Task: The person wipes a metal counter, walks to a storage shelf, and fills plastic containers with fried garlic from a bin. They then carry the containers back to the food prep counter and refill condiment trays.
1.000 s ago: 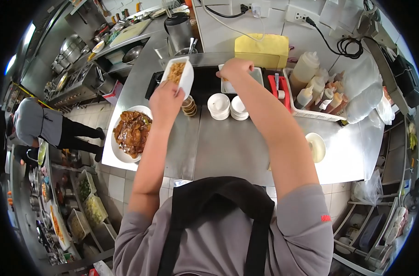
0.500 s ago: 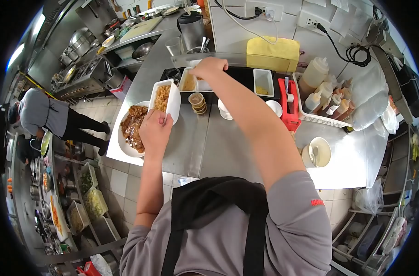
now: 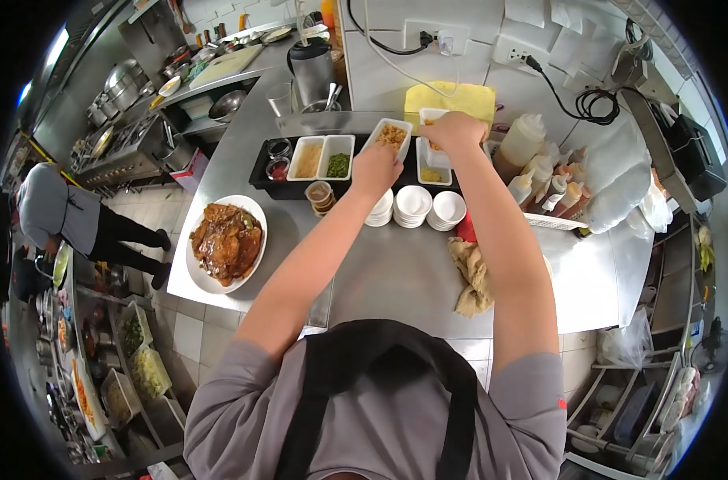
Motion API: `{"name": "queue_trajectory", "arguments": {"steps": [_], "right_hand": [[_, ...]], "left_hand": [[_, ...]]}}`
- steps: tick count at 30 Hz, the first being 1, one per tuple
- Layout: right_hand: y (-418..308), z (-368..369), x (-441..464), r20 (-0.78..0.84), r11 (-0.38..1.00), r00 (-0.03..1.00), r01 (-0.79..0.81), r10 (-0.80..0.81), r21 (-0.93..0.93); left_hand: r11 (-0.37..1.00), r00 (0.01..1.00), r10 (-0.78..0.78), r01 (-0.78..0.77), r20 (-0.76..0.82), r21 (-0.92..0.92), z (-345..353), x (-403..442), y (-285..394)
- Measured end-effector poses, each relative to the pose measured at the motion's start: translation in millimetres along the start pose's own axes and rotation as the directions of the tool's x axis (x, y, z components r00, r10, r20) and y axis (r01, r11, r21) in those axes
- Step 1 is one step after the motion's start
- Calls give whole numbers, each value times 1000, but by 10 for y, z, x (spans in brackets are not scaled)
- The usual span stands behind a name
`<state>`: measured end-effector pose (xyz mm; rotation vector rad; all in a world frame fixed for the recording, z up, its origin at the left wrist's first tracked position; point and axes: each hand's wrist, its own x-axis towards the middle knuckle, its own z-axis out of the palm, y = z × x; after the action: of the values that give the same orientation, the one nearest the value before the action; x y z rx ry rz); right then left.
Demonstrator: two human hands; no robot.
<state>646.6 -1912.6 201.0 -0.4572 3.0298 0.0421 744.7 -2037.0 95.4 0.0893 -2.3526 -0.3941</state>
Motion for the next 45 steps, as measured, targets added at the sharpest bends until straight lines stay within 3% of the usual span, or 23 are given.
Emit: {"name": "queue_trajectory", "arguments": {"steps": [1,3,10,15,16,19,20,22,24,25,26,29,32,35,36,37,38,41,43,44,45], "right_hand": [[64,20,-1,-32,1000,999,-18,18,3],[181,70,-47,-94,999,995,-31,32,7],[278,140,-101,-89,995,995,-28,36,93],[-23,232,5,-35,988,999,42,-38,148],[-117,267,19,-34,988,999,47,-42,146],[-411,418,67,-17,986,998,62,-60,154],[-492,469,90,-18,986,998,67,-65,155],[-616,562,88,-21,998,998,57,-57,32],[-667,596,157,70,998,995,67,-68,17],[-677,647,166,98,997,993,68,-71,27],[-676,708,170,127,997,989,68,-72,37],[-714,901,151,62,996,995,84,-83,-15],[-690,912,131,17,997,997,79,-79,12],[-496,820,-106,-59,976,993,110,-101,186],[-361,809,-284,-171,969,980,140,-106,205],[-222,737,-519,-147,974,986,110,-81,198],[5,859,-684,-286,929,951,207,-118,306],[799,666,-1564,-241,653,966,241,-92,718],[1394,435,-2217,-206,488,971,239,-120,840],[1754,554,-2484,-235,270,960,270,-153,924],[2064,595,-2784,-267,136,956,282,-118,950]], "left_hand": [[998,995,-58,55,77,40,99,35,66],[997,995,-69,66,77,45,267,49,150],[977,979,-173,158,104,143,441,19,46],[961,976,-198,176,87,212,415,-70,-259],[945,950,-277,241,147,221,373,-78,-289],[940,941,-303,268,153,212,272,-99,-308],[938,922,-317,271,222,215,226,-101,-291],[935,896,-334,275,293,225,80,-149,-229],[948,895,-299,237,331,215,-59,-219,-223],[960,956,-243,213,166,180,-92,-296,-219],[959,952,-248,215,182,184,-127,-364,-228],[967,968,-246,249,43,-60,-452,-496,-174],[954,958,-281,285,61,-92,-752,-734,-79],[950,943,-266,292,197,-111,-879,-1026,-20],[958,950,-223,255,220,-130,-882,-1117,24],[953,931,-215,267,295,-147,-898,-1211,64],[947,912,-209,279,354,-159,-879,-1259,120],[916,836,-139,312,530,-251,-793,-1361,303],[910,824,-20,251,567,-331,-641,-1379,482],[896,807,72,207,586,-394,-566,-1417,593],[892,804,83,204,589,-404,-480,-1449,713]]}}
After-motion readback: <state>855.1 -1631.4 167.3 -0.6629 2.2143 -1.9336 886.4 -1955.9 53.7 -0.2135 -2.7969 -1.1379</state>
